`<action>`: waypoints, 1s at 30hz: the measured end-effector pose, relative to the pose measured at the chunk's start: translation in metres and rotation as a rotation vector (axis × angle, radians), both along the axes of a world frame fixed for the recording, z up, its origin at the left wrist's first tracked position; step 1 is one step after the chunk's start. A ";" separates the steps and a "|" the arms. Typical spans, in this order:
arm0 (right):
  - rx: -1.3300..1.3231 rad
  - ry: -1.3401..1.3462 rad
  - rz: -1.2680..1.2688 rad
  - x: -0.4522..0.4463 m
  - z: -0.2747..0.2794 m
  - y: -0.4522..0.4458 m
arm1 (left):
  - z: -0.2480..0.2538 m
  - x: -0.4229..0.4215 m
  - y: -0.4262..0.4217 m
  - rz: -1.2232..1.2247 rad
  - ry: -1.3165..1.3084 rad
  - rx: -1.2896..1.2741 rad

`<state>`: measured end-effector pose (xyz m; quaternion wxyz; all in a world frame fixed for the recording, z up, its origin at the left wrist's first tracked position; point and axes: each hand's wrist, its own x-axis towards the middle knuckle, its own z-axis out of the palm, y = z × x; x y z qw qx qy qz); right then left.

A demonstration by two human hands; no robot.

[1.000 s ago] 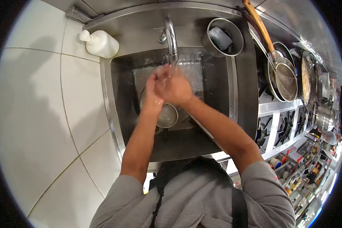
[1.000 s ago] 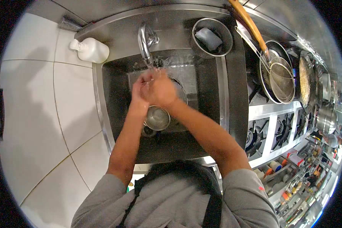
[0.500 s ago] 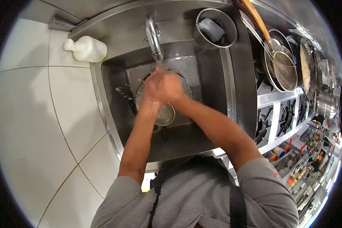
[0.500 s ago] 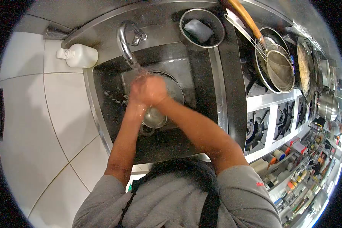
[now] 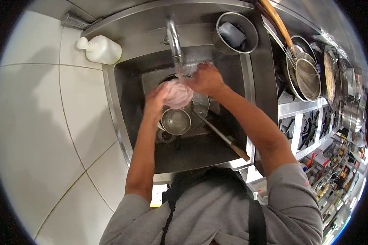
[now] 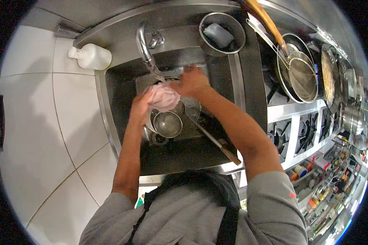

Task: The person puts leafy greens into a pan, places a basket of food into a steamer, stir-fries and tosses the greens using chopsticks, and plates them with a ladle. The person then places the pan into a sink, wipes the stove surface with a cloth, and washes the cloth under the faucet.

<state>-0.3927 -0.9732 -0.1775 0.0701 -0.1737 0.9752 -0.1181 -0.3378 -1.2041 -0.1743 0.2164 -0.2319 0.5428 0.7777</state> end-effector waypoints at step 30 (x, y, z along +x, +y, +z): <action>-0.516 0.274 -0.128 0.018 0.059 -0.066 | -0.016 -0.038 0.069 0.027 0.152 0.961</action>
